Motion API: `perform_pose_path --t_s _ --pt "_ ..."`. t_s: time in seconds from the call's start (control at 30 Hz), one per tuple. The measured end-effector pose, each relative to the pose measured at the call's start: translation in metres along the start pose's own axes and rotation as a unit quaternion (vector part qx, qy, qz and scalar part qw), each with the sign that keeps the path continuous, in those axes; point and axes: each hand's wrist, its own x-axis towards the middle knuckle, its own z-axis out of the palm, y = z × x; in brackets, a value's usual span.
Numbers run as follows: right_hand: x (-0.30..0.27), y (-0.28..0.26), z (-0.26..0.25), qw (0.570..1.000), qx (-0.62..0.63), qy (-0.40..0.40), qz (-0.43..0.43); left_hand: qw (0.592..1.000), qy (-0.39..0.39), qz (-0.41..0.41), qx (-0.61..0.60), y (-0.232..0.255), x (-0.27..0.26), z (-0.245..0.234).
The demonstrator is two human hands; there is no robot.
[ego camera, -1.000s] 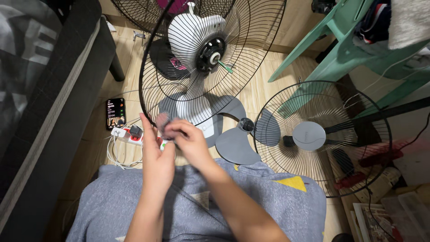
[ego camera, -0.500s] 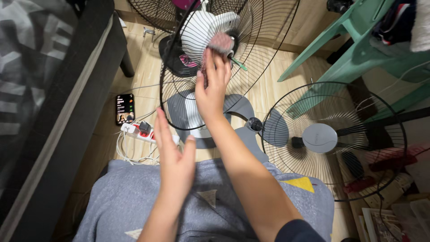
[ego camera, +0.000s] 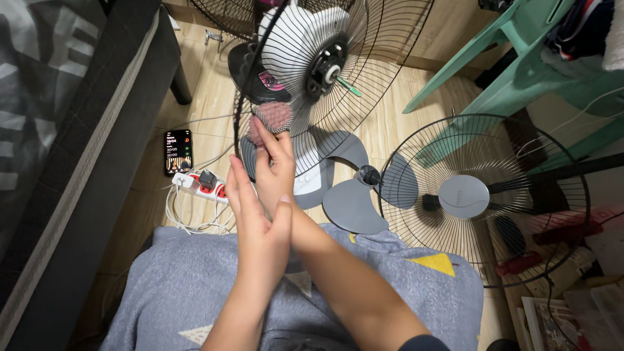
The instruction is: The person sits on the floor and wipes the front grille and blades of a standing electric fan using a cloth. They rotate the fan head to reach different sections and continue wiping the grille and blades throughout the clip.
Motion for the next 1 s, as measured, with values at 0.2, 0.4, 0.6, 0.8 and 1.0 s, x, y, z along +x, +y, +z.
perform_pose_path --t_s 0.2,0.4,0.6,0.8,1.0 --pt "-0.011 -0.026 -0.017 0.992 0.042 -0.094 0.075 1.000 0.021 0.019 0.006 -0.004 0.005 0.001" --pt "-0.009 -0.055 -0.055 0.921 0.237 -0.223 0.214 1.000 0.020 0.013 0.002 -0.007 0.015 -0.008" --pt "0.052 -0.042 -0.066 0.966 0.219 0.034 0.130 1.000 -0.004 0.006 0.020 -0.005 0.015 -0.015" --pt "0.083 -0.028 -0.020 0.990 -0.056 0.093 -0.086 1.000 -0.005 0.007 0.022 0.000 0.014 -0.013" --pt "0.046 -0.030 0.019 0.996 0.027 0.051 -0.070 1.000 -0.001 0.001 0.028 -0.003 0.015 -0.014"
